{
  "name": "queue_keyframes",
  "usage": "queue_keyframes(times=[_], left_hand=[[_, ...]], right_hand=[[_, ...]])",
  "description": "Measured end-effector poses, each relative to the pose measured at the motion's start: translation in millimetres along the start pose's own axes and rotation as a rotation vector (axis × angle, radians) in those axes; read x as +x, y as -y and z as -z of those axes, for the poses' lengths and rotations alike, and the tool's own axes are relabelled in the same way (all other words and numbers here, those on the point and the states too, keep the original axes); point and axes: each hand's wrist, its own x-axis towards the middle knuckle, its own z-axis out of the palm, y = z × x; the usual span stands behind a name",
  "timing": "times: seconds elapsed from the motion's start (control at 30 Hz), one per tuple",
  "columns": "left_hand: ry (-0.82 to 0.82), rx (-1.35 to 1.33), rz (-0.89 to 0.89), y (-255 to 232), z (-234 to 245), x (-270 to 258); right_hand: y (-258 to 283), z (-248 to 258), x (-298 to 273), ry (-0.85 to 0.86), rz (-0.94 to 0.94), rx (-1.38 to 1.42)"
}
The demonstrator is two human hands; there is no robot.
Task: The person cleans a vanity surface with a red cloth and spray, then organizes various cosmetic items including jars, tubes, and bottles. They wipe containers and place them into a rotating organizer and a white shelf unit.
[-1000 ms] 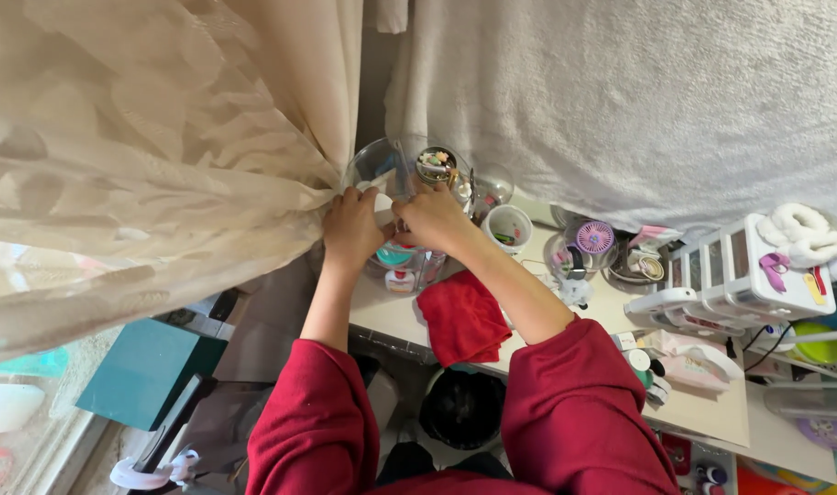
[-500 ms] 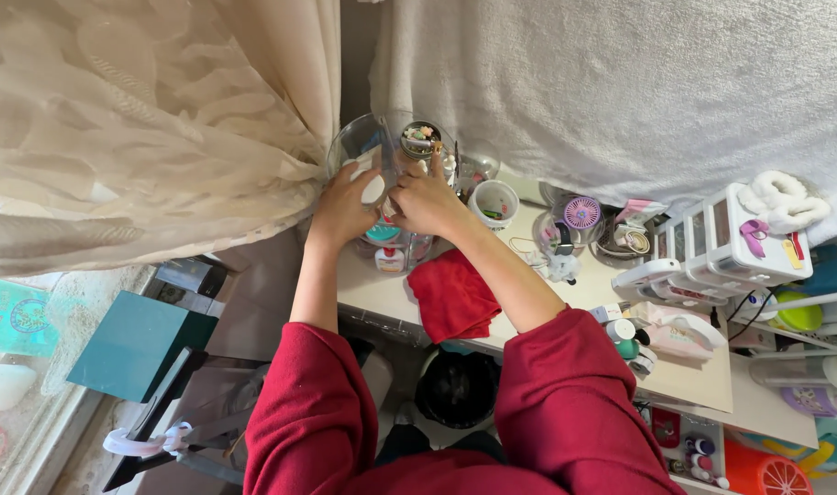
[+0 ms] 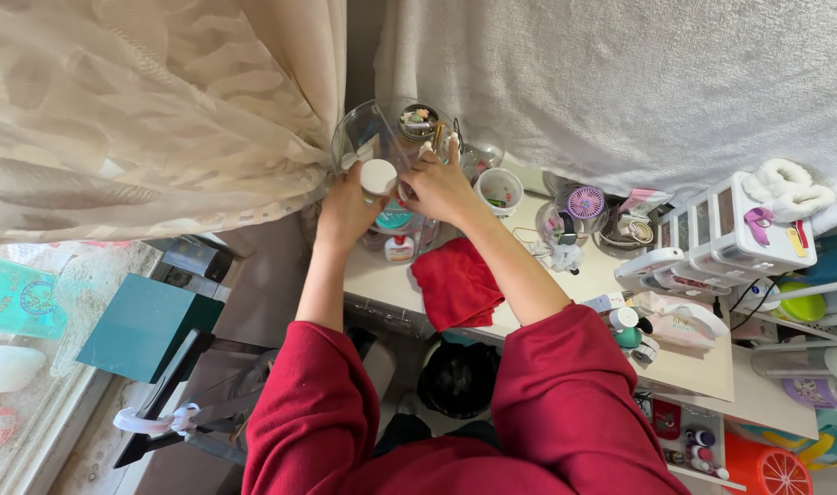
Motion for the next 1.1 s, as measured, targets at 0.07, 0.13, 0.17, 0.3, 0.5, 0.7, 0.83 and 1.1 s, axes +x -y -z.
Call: queue_keyframes(times=[0.07, 0.13, 0.17, 0.3, 0.5, 0.7, 0.83, 1.1], left_hand=[[-0.005, 0.024, 0.051, -19, -1, -3], [0.023, 0.099, 0.119, -38, -2, 0], [0.038, 0.136, 0.152, -45, -2, 2], [0.079, 0.320, 0.078, -58, -7, 17], [0.105, 0.257, -0.136, -34, 24, 35], [0.175, 0.083, -0.202, -14, 34, 33], [0.054, 0.010, -0.223, -10, 15, 25], [0.037, 0.058, 0.009, -40, 0, 16]], right_hand=[[-5, 1, -4, -0.006, -0.001, 0.020], [-10, 2, -8, -0.002, -0.016, -0.003], [-12, 2, -9, 0.000, -0.026, -0.014], [-22, 1, -16, 0.003, -0.038, -0.027], [-33, -2, -19, -0.034, -0.014, -0.062], [-16, 13, -23, -0.109, 0.024, 0.103], [-5, 16, -28, -0.062, -0.104, 0.368], [-7, -27, -45, -0.327, -0.199, 0.598]])
